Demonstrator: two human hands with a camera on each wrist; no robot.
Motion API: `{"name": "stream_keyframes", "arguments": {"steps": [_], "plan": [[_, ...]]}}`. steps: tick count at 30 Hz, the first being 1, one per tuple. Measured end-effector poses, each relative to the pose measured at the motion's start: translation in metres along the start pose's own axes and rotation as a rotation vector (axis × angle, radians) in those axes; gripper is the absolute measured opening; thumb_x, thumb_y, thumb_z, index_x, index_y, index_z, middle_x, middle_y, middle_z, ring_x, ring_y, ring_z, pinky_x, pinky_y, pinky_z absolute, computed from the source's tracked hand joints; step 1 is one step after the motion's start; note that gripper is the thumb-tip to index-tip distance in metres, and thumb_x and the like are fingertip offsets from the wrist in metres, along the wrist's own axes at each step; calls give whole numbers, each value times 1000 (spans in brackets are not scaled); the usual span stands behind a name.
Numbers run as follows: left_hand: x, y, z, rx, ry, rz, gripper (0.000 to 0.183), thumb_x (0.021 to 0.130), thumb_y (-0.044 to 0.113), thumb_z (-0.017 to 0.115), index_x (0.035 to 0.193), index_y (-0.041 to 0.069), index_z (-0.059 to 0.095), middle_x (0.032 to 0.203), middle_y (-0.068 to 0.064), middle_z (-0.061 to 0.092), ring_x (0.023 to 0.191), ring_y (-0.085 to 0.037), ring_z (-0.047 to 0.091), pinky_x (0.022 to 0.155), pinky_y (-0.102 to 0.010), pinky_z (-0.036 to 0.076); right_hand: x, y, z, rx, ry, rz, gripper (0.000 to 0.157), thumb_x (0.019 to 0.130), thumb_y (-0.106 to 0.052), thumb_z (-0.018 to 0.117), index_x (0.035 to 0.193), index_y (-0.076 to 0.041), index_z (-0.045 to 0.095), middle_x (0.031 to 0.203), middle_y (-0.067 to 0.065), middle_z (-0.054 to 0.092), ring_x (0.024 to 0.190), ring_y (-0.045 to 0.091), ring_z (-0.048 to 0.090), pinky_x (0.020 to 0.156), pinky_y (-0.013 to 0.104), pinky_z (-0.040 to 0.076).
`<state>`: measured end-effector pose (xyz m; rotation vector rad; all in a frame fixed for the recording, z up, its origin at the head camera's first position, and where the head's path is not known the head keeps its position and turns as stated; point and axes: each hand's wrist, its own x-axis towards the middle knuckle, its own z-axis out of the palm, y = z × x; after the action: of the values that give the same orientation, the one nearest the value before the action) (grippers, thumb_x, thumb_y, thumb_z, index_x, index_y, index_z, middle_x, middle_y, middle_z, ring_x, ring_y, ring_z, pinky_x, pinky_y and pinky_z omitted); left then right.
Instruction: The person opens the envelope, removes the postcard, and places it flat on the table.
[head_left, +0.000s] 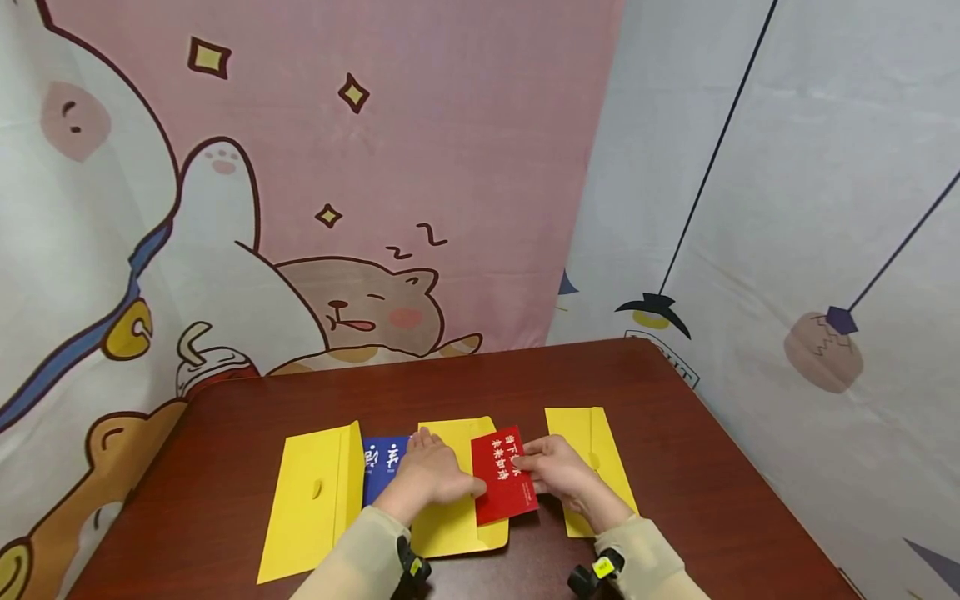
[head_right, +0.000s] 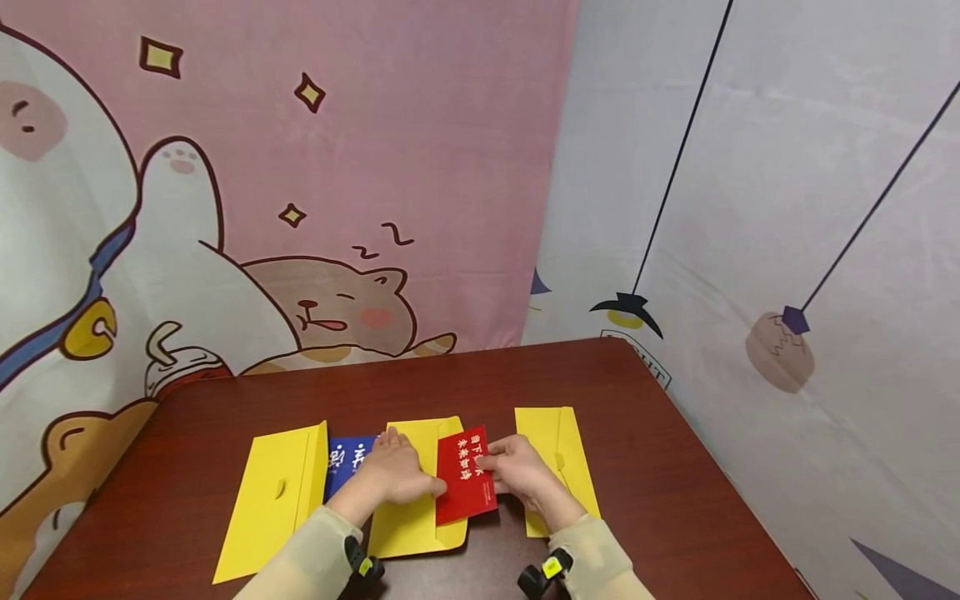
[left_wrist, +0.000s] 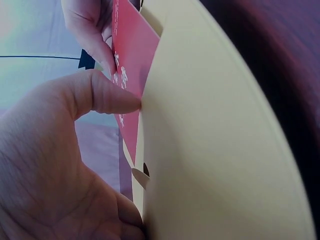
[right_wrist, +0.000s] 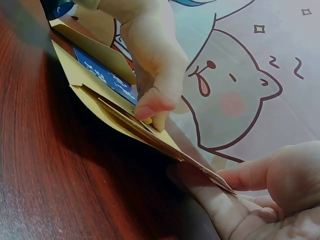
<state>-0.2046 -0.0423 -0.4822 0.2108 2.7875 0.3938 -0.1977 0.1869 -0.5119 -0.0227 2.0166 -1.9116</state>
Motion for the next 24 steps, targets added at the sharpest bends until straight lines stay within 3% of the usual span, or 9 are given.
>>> {"name": "stream_keyframes", "arguments": {"steps": [24], "plan": [[1,-3,3,23,13,35,114,80,68,71,155,-12,40,163,-33,33,156,-50,20,126,-58,17,-10,-2,-20,8,51,2,42,103,-7,65,131,20,51,103,23,76,84,31,78,72,43,64]]}}
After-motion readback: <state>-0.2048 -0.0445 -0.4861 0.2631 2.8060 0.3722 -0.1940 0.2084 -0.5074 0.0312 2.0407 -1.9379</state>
